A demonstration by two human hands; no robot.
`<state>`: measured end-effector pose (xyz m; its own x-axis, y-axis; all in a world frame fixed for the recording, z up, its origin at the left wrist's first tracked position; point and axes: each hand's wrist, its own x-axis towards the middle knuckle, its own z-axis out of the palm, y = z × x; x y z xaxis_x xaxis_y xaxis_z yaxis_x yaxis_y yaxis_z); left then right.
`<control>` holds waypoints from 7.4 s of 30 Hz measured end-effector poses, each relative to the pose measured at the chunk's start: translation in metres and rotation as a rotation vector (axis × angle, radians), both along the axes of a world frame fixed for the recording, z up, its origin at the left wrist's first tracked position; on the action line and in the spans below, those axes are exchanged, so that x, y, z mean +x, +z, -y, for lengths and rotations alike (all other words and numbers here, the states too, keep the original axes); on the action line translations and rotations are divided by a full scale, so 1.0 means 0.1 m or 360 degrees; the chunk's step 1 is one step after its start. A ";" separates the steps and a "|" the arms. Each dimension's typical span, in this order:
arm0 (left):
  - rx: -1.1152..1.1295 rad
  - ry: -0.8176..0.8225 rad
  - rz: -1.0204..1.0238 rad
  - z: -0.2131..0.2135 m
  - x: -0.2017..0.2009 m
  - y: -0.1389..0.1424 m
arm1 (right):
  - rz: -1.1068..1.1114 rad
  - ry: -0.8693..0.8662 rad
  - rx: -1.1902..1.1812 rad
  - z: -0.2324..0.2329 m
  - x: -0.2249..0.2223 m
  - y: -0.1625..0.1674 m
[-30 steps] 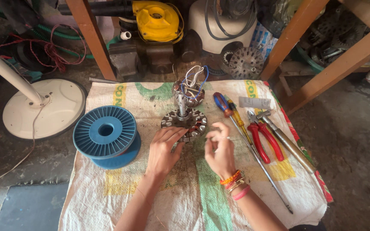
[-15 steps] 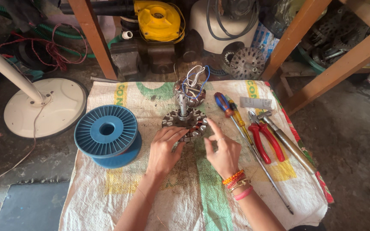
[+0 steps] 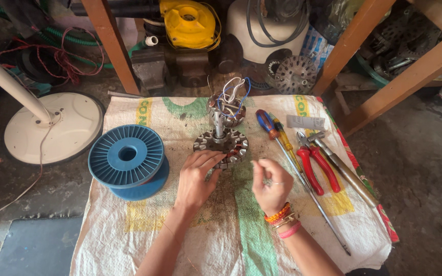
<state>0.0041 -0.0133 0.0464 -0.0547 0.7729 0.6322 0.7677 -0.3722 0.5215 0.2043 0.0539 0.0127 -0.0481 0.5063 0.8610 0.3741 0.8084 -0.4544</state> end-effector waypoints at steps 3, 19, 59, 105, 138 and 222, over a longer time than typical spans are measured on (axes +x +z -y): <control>0.0017 -0.0002 -0.0001 -0.01 0.00 -0.02 | -0.0165 -0.0165 -0.0057 0.00 0.04 -0.02; -0.0004 0.0027 -0.0007 -0.02 0.00 -0.01 | 0.0848 -0.0417 0.0324 0.07 -0.19 0.29; 0.0018 0.0003 0.0011 -0.02 0.00 -0.03 | 0.0062 -0.0272 -0.0350 0.01 0.05 0.14; 0.0028 -0.0010 -0.0037 -0.03 0.03 -0.02 | 0.0771 -0.0684 0.0297 0.09 -0.15 0.25; 0.0019 0.0001 0.0055 -0.01 0.02 0.02 | 0.0471 0.0425 -0.0198 0.19 -0.17 0.13; -0.0101 0.0026 0.0078 -0.03 0.01 -0.04 | -0.0774 0.0217 0.0070 -0.04 -0.09 1.96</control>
